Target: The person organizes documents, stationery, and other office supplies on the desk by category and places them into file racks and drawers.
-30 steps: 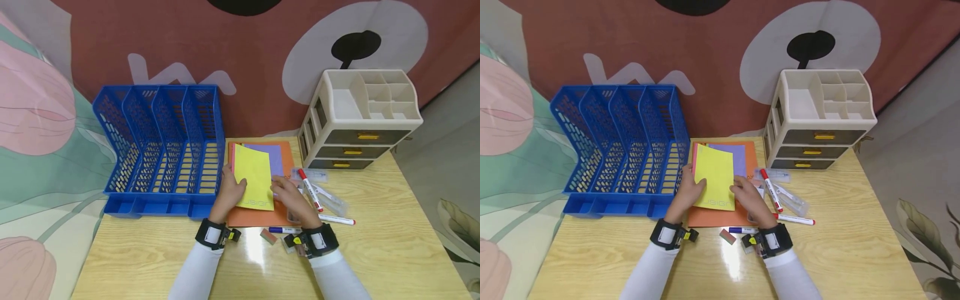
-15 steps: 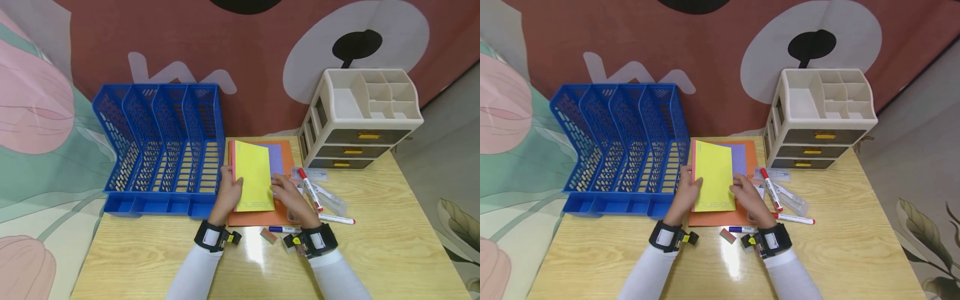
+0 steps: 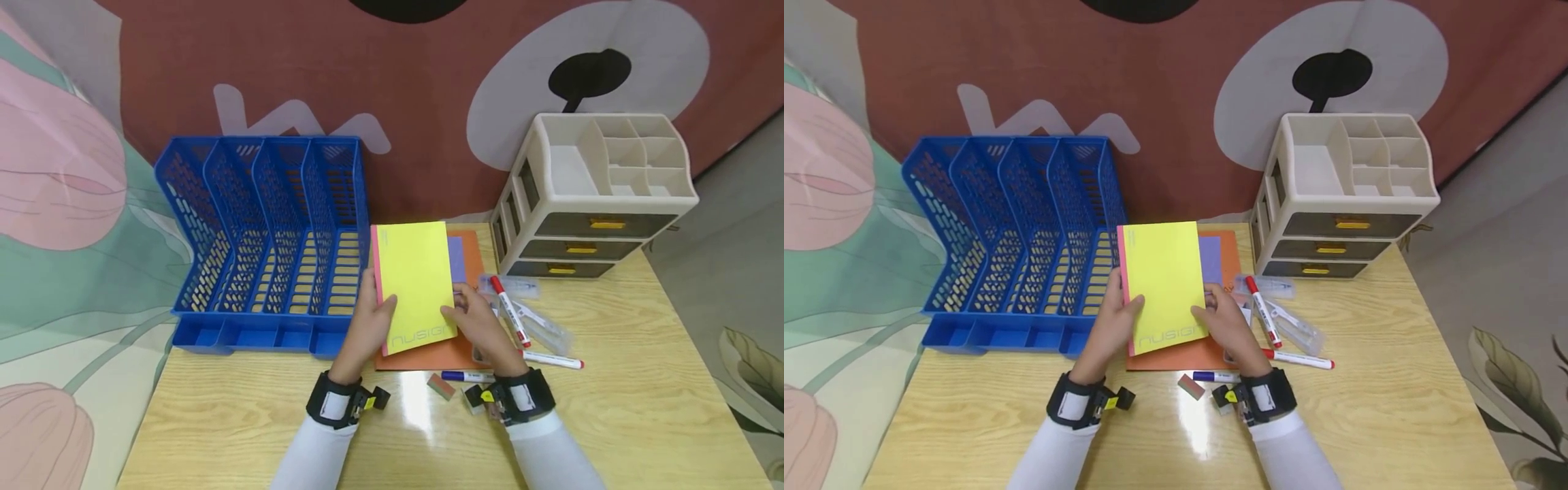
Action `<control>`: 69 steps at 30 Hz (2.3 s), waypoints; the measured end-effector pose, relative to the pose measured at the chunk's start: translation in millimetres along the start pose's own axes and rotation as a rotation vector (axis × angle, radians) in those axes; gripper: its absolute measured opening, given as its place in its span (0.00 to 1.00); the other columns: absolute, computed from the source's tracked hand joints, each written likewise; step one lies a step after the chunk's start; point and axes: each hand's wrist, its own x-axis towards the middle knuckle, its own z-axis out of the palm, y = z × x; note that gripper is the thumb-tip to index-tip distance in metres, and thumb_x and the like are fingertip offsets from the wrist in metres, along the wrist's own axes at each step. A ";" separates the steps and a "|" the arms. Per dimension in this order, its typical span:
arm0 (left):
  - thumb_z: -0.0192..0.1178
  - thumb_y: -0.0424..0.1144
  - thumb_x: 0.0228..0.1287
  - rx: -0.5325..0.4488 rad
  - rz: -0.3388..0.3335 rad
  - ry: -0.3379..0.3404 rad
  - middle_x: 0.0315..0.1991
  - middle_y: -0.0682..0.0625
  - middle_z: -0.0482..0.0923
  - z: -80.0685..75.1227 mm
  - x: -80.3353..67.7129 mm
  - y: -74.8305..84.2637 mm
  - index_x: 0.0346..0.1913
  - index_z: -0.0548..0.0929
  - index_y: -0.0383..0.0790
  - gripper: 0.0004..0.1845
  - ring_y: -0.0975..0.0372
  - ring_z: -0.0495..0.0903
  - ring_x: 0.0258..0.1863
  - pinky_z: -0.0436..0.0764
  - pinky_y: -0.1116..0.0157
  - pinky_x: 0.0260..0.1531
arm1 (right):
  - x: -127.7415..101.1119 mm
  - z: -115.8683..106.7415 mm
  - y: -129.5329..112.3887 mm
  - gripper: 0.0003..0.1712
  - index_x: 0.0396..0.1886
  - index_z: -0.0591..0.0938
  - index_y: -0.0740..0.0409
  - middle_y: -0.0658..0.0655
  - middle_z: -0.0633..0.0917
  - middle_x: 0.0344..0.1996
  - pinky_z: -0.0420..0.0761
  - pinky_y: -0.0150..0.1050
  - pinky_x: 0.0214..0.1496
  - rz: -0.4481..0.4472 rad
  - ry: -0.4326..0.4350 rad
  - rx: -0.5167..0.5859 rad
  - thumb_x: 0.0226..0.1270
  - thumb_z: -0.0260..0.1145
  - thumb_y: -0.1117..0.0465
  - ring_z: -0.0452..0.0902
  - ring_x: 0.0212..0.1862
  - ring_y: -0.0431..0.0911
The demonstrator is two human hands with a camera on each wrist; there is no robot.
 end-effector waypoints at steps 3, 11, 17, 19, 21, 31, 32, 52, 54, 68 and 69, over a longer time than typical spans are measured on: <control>0.46 0.23 0.74 -0.003 -0.017 -0.025 0.68 0.45 0.70 -5.6 -4.4 6.2 0.76 0.57 0.50 0.32 0.53 0.76 0.67 0.68 0.46 0.73 | -1.2 1.8 -2.3 0.27 0.73 0.68 0.63 0.67 0.84 0.60 0.82 0.39 0.57 -0.024 0.017 -0.030 0.78 0.60 0.66 0.83 0.55 0.53; 0.50 0.31 0.78 -0.100 -0.114 -0.119 0.68 0.40 0.76 -21.9 -14.3 19.9 0.82 0.52 0.55 0.36 0.48 0.84 0.60 0.85 0.51 0.56 | -7.6 5.8 -9.4 0.22 0.66 0.71 0.65 0.67 0.84 0.59 0.81 0.54 0.63 -0.168 0.044 -0.088 0.76 0.62 0.69 0.82 0.58 0.58; 0.54 0.35 0.79 -0.092 -0.188 -0.149 0.62 0.36 0.82 -31.0 -21.9 21.8 0.72 0.69 0.38 0.23 0.47 0.85 0.58 0.86 0.53 0.53 | -11.8 4.7 -15.3 0.19 0.62 0.72 0.66 0.67 0.84 0.56 0.82 0.55 0.61 -0.285 0.029 -0.146 0.75 0.62 0.70 0.81 0.56 0.57; 0.56 0.36 0.78 -0.064 -0.200 -0.156 0.61 0.37 0.83 -33.8 -23.7 22.4 0.70 0.72 0.38 0.22 0.47 0.86 0.56 0.87 0.54 0.52 | -11.8 3.9 -16.9 0.18 0.61 0.73 0.64 0.65 0.85 0.54 0.83 0.49 0.57 -0.314 0.015 -0.169 0.75 0.63 0.69 0.81 0.53 0.55; 0.57 0.37 0.77 -0.046 -0.197 -0.168 0.59 0.36 0.84 -36.0 -25.3 22.9 0.69 0.74 0.37 0.21 0.46 0.87 0.56 0.87 0.53 0.51 | -11.4 3.2 -18.2 0.17 0.59 0.74 0.64 0.64 0.85 0.51 0.83 0.44 0.53 -0.348 -0.001 -0.189 0.75 0.64 0.68 0.81 0.51 0.54; 0.58 0.35 0.77 0.121 -0.087 -0.091 0.52 0.34 0.86 -39.9 -37.9 34.0 0.63 0.77 0.31 0.17 0.46 0.89 0.48 0.89 0.54 0.47 | -12.2 -1.6 -22.9 0.26 0.69 0.72 0.57 0.60 0.84 0.61 0.83 0.53 0.62 -0.429 -0.072 -0.293 0.75 0.66 0.62 0.82 0.62 0.54; 0.58 0.36 0.77 0.133 -0.076 -0.081 0.52 0.34 0.86 -39.9 -39.2 36.0 0.62 0.77 0.31 0.17 0.46 0.89 0.48 0.89 0.54 0.47 | -13.0 -3.0 -22.7 0.28 0.72 0.70 0.56 0.60 0.82 0.64 0.82 0.55 0.64 -0.439 -0.080 -0.312 0.76 0.65 0.61 0.80 0.65 0.55; 0.55 0.38 0.80 0.258 0.112 0.177 0.59 0.39 0.84 -73.6 -62.4 77.6 0.68 0.73 0.34 0.20 0.48 0.87 0.54 0.85 0.51 0.55 | -30.2 -61.1 7.4 0.35 0.76 0.69 0.61 0.65 0.68 0.77 0.59 0.59 0.81 -0.743 0.126 -0.976 0.75 0.65 0.52 0.62 0.77 0.63; 0.55 0.38 0.80 0.267 0.122 0.207 0.59 0.39 0.84 -77.9 -64.8 82.1 0.69 0.73 0.34 0.21 0.49 0.87 0.55 0.85 0.52 0.56 | -31.6 -65.5 11.7 0.35 0.74 0.71 0.61 0.66 0.68 0.76 0.58 0.60 0.81 -0.743 0.153 -1.012 0.73 0.67 0.54 0.62 0.77 0.64; 0.53 0.38 0.80 0.302 0.182 0.416 0.60 0.42 0.84 -105.4 -61.7 92.3 0.70 0.71 0.36 0.21 0.57 0.88 0.53 0.83 0.75 0.49 | -39.0 -86.0 30.7 0.40 0.74 0.71 0.65 0.67 0.71 0.74 0.49 0.59 0.84 -0.712 0.263 -1.065 0.65 0.71 0.56 0.63 0.76 0.67; 0.53 0.38 0.80 0.297 0.183 0.420 0.60 0.41 0.84 -106.3 -59.3 91.1 0.70 0.71 0.35 0.21 0.59 0.88 0.52 0.83 0.76 0.48 | -39.8 -87.6 32.2 0.40 0.74 0.71 0.66 0.67 0.71 0.74 0.49 0.59 0.84 -0.713 0.269 -1.063 0.65 0.71 0.57 0.63 0.76 0.67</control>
